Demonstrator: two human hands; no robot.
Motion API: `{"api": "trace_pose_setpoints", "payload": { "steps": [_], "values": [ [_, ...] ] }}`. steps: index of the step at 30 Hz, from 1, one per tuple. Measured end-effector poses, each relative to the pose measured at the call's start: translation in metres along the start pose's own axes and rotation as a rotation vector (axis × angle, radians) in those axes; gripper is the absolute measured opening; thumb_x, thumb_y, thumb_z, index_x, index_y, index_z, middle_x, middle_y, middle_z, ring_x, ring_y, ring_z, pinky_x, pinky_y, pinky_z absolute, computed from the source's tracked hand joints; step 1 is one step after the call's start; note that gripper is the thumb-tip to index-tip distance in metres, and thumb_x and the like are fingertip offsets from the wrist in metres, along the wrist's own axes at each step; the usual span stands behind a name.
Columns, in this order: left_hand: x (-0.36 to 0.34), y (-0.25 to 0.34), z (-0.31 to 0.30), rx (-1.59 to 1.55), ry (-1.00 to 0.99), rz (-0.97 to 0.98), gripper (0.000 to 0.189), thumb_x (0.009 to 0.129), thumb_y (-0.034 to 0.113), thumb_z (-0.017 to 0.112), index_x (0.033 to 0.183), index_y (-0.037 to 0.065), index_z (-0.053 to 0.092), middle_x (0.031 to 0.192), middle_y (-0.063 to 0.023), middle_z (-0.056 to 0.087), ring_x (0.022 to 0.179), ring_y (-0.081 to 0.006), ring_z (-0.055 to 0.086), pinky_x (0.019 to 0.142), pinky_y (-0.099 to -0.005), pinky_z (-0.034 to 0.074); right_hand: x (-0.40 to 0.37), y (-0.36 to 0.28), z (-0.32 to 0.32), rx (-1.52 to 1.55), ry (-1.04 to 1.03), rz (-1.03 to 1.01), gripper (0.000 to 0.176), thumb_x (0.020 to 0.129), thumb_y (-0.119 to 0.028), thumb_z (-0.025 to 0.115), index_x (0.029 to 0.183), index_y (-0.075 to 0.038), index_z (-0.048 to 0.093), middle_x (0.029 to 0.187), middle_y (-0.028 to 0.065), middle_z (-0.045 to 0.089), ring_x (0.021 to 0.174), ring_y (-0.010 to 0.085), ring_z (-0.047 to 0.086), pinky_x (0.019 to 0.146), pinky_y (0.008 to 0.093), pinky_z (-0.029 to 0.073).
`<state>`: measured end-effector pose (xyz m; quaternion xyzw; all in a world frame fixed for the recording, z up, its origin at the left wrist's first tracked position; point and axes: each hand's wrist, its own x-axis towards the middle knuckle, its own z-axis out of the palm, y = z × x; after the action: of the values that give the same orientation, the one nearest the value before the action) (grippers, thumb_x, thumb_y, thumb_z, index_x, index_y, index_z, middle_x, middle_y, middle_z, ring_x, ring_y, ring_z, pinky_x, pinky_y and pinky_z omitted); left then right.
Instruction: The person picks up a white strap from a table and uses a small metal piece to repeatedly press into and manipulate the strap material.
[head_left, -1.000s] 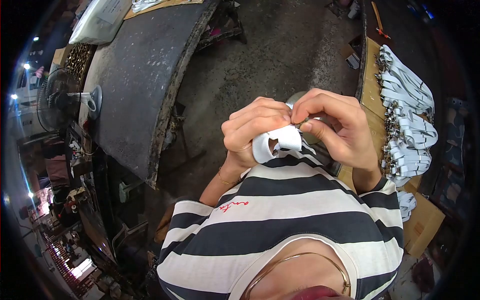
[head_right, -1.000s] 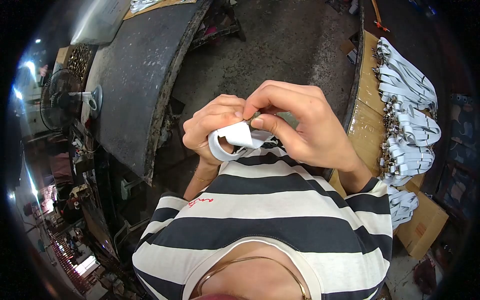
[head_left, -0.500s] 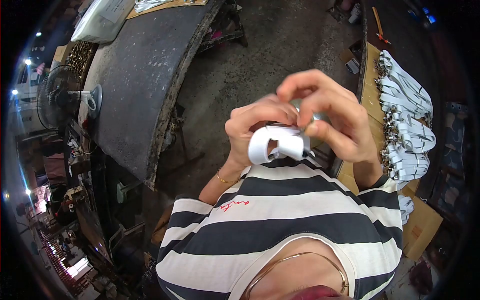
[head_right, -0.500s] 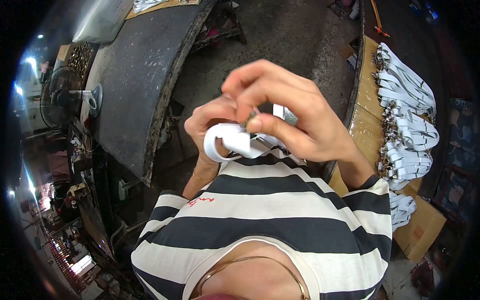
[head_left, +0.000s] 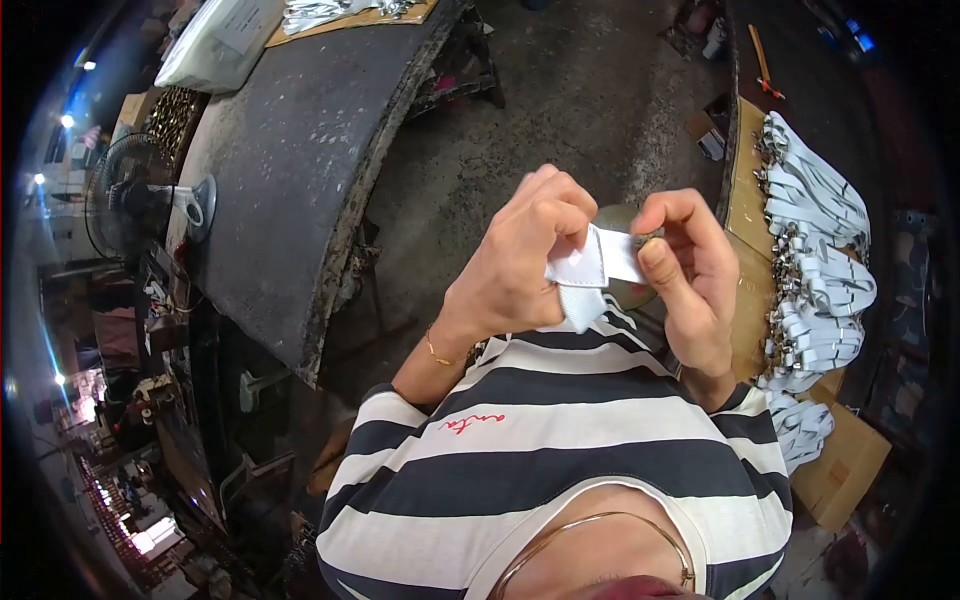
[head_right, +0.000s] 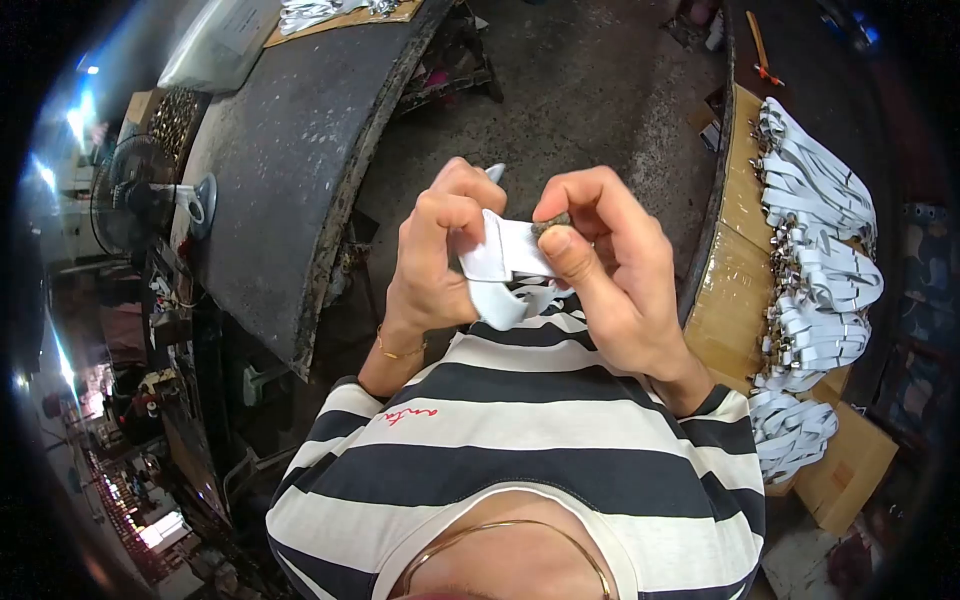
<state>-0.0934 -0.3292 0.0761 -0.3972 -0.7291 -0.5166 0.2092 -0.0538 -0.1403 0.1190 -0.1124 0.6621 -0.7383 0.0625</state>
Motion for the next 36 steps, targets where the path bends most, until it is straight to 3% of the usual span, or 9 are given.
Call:
{"api": "trace_pose_setpoints", "payload": {
  "steps": [6, 10, 14, 16, 22, 23, 27, 31, 36],
  "values": [
    [-0.002, 0.011, -0.010, -0.966, -0.270, -0.505, 0.066, 0.075, 0.016, 0.083, 0.125, -0.002, 0.044, 0.110, -0.0119, 0.058, 0.103, -0.0176, 0.059, 0.088, -0.0292, 0.046, 0.022, 0.002, -0.027, 0.010, -0.274, -0.282, 0.014, 0.095, -0.011, 0.059, 0.103, 0.001, 0.056, 0.086, 0.0036, 0.060, 0.073, 0.0065, 0.055, 0.062, 0.0217, 0.042],
    [0.001, 0.005, -0.012, -1.013, -0.596, -0.678, 0.030, 0.091, 0.020, 0.071, 0.103, -0.006, 0.062, 0.084, -0.0110, 0.069, 0.070, -0.0145, 0.065, 0.062, -0.0250, 0.051, 0.044, 0.001, -0.029, -0.074, -0.485, -0.320, 0.013, 0.091, -0.008, 0.061, 0.099, 0.002, 0.057, 0.080, 0.0065, 0.062, 0.066, 0.0111, 0.058, 0.061, 0.0247, 0.044],
    [-0.008, 0.016, -0.008, -1.287, -0.320, -0.922, 0.033, 0.100, 0.027, 0.058, 0.099, -0.005, 0.064, 0.076, -0.0114, 0.067, 0.061, -0.0131, 0.063, 0.054, -0.0253, 0.050, 0.058, 0.001, -0.031, -0.502, -0.100, -0.646, 0.010, 0.087, -0.003, 0.061, 0.094, 0.003, 0.058, 0.090, 0.0142, 0.062, 0.087, 0.0190, 0.062, 0.077, 0.0292, 0.048],
    [-0.019, 0.014, -0.003, -1.269, -0.253, -0.875, 0.050, 0.100, 0.039, 0.055, 0.102, -0.011, 0.059, 0.067, -0.0133, 0.062, 0.053, -0.0152, 0.057, 0.052, -0.0312, 0.048, 0.037, -0.008, -0.034, -0.293, -0.018, -0.483, 0.015, 0.088, -0.008, 0.062, 0.095, 0.004, 0.057, 0.104, 0.0187, 0.057, 0.097, 0.0226, 0.054, 0.086, 0.0332, 0.043],
    [-0.030, 0.018, 0.007, -1.458, -0.137, -0.917, 0.055, 0.092, 0.044, 0.066, 0.106, -0.009, 0.056, 0.063, -0.0060, 0.056, 0.048, -0.0112, 0.047, 0.051, -0.0294, 0.040, 0.021, -0.004, -0.019, -0.472, -0.290, -0.461, 0.017, 0.078, -0.012, 0.069, 0.082, 0.002, 0.059, 0.108, 0.0266, 0.063, 0.100, 0.0377, 0.062, 0.086, 0.0444, 0.049],
    [-0.036, 0.012, 0.003, -1.353, -0.187, -0.956, 0.049, 0.084, 0.029, 0.079, 0.107, -0.007, 0.057, 0.070, -0.0062, 0.059, 0.054, -0.0117, 0.053, 0.054, -0.0291, 0.044, 0.022, 0.003, -0.020, -0.464, -0.289, -0.458, 0.018, 0.080, -0.013, 0.069, 0.082, 0.002, 0.059, 0.107, 0.0257, 0.064, 0.100, 0.0375, 0.062, 0.086, 0.0445, 0.048],
    [-0.025, 0.015, 0.001, -0.909, -0.210, -0.784, 0.041, 0.074, 0.003, 0.081, 0.107, -0.003, 0.057, 0.088, -0.0082, 0.065, 0.071, -0.0130, 0.064, 0.063, -0.0252, 0.051, 0.020, 0.010, -0.013, -0.464, -0.243, -0.483, 0.019, 0.071, 0.001, 0.069, 0.088, 0.000, 0.062, 0.102, 0.0169, 0.066, 0.095, 0.0299, 0.062, 0.079, 0.0376, 0.050],
    [-0.026, 0.022, 0.013, -0.232, -0.108, -0.640, 0.052, 0.075, 0.015, 0.083, 0.110, -0.001, 0.048, 0.091, -0.0221, 0.065, 0.081, -0.0338, 0.071, 0.065, -0.0399, 0.054, 0.014, 0.027, -0.003, -0.386, -0.087, -0.435, 0.014, 0.078, 0.002, 0.067, 0.091, 0.001, 0.062, 0.099, 0.0150, 0.067, 0.089, 0.0250, 0.063, 0.079, 0.0352, 0.052],
    [-0.044, 0.009, 0.001, -0.055, 0.113, -0.544, 0.047, 0.073, 0.004, 0.079, 0.110, -0.002, 0.051, 0.088, -0.0170, 0.061, 0.072, -0.0347, 0.065, 0.064, -0.0398, 0.054, 0.006, 0.040, 0.018, -0.207, 0.031, -0.281, 0.009, 0.087, 0.001, 0.063, 0.096, 0.003, 0.063, 0.101, 0.0138, 0.067, 0.088, 0.0168, 0.065, 0.074, 0.0257, 0.053]
  ]
}}
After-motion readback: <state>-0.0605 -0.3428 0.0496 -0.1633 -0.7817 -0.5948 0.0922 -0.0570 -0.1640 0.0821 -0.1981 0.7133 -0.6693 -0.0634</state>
